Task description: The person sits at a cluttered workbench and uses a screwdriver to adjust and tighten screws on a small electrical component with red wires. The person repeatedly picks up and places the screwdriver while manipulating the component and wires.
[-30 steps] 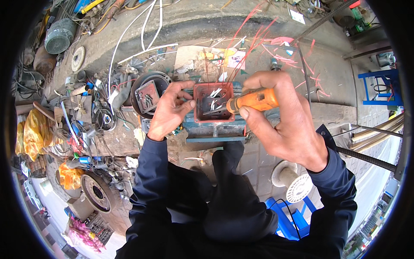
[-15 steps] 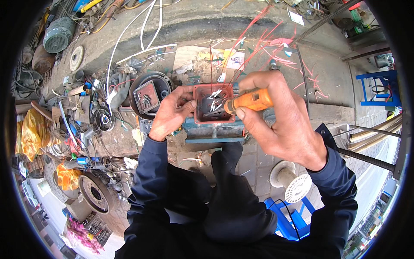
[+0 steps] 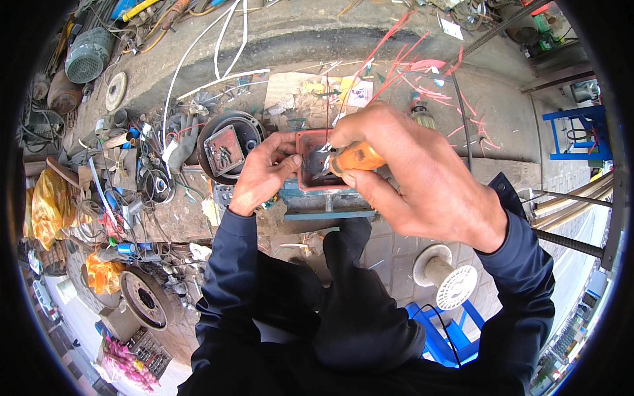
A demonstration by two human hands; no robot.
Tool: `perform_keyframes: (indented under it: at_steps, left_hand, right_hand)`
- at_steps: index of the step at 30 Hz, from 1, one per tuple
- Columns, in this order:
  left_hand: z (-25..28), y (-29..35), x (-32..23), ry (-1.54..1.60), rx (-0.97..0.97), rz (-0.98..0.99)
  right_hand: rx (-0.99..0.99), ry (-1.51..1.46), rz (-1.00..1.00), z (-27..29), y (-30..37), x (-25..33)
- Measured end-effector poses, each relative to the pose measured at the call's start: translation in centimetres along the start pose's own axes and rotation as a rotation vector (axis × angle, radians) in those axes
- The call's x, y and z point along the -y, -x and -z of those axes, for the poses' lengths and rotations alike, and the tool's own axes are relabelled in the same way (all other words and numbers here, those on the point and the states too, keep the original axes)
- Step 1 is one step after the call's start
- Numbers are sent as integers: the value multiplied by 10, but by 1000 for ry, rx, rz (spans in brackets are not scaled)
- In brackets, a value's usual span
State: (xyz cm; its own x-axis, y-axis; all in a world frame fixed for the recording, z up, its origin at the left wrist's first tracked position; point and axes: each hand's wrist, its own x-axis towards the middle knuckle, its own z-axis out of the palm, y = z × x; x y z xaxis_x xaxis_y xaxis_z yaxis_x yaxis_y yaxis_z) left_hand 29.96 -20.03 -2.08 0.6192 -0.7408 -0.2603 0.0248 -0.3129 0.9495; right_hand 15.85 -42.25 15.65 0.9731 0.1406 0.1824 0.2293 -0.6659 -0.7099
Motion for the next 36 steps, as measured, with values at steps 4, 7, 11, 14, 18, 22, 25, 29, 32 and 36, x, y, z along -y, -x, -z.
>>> perform_keyframes:
  at_steps: [4, 7, 11, 14, 18, 22, 25, 29, 32, 36]
  left_hand:
    - [1, -1, 3, 15, 8, 21]
    - [-2, -3, 7, 38, -61, -75]
    - [0, -2, 10, -25, -64, -137]
    - [-1, -2, 14, 154, -27, -66]
    - [-4, -5, 22, 254, -38, -42]
    - [-2, 0, 30, 88, -122, -17]
    - [9, 9, 34, 82, -165, -75]
    - [43, 20, 50, 84, -396, -161]
    - [83, 29, 74, -122, -771, -139]
    - [130, 43, 110, -91, -1044, 91]
  right_hand:
    - [114, -20, 98, 1, -18, 6]
    - [169, 1, 144, -2, -30, 18]
    - [167, 150, 209, -9, -41, 35]
    - [156, 323, 65, -15, -43, 47]
    - [100, 250, 91, -19, -47, 54]
    - [40, 568, 90, -20, -49, 59]
    - [201, 700, -166, -20, -49, 65]
    - [71, 458, 117, -19, -53, 69]
    - [71, 617, 108, -19, -55, 69]
    - [154, 790, -282, -17, -52, 70]
